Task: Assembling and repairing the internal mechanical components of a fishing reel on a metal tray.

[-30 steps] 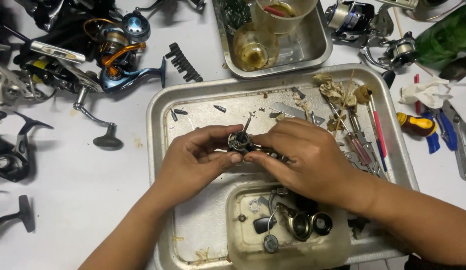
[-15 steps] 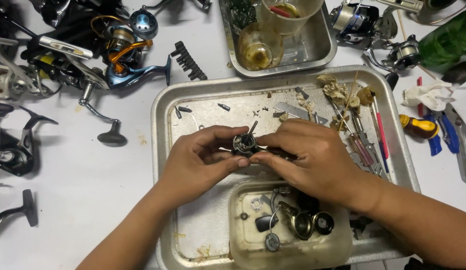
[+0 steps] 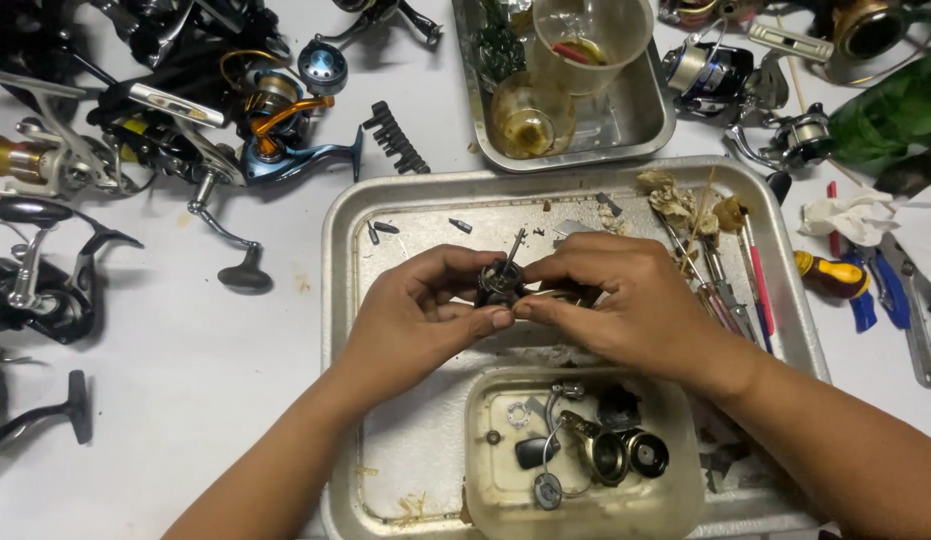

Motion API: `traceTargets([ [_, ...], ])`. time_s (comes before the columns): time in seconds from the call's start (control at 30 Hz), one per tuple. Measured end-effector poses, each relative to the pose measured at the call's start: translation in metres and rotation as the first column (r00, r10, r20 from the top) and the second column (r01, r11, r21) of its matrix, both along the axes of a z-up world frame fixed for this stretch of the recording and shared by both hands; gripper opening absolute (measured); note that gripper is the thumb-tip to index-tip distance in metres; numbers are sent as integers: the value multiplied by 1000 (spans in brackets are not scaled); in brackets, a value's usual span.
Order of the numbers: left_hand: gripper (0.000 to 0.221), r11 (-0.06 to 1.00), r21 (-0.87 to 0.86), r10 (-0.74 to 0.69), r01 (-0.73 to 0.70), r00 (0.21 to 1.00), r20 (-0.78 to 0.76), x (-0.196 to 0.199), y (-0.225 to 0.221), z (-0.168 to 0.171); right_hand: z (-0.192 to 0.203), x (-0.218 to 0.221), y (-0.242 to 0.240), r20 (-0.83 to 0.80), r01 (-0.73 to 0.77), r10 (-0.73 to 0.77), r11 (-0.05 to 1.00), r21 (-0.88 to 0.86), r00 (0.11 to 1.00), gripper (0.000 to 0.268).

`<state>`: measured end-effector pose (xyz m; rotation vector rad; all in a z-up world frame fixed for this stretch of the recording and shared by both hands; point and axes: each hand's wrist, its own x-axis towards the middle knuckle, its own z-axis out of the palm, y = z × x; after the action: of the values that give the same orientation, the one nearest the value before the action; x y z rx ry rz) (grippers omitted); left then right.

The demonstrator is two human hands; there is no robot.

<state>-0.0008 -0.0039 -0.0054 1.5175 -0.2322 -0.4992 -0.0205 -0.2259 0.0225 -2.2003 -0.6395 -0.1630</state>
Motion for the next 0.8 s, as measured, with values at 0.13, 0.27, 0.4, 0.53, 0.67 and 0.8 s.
traceTargets([
  [0.13, 46, 997, -49, -73, 66, 983, -167, 9, 7, 2, -1, 5, -2, 67, -24, 25, 999, -24, 997, 24],
  [0.27, 33, 981, -173, -142, 85, 927, -347, 15, 10, -8, -4, 5, -2, 147, -51, 57, 998, -47, 988, 27],
  [0.4, 33, 969, -238, -152, 61, 911, -384, 16, 12, -11, -12, 6, -2, 344, -7, 55, 990, -141, 937, 31],
  [0.53, 36, 969, -248, -129, 15, 883, -451, 14, 10, -1, -7, 3, -1, 505, 31, 97, 970, -240, 858, 28],
  [0.67, 61, 977, -182, -166, 109, 929, -331, 10, 10, 6, -2, -1, 4, 539, 19, 170, 945, -327, 825, 18],
  [0.8, 50, 990, -87, -129, 107, 944, -305, 7, 6, 16, -2, 1, 4, 499, 9, 151, 953, -304, 853, 14],
])
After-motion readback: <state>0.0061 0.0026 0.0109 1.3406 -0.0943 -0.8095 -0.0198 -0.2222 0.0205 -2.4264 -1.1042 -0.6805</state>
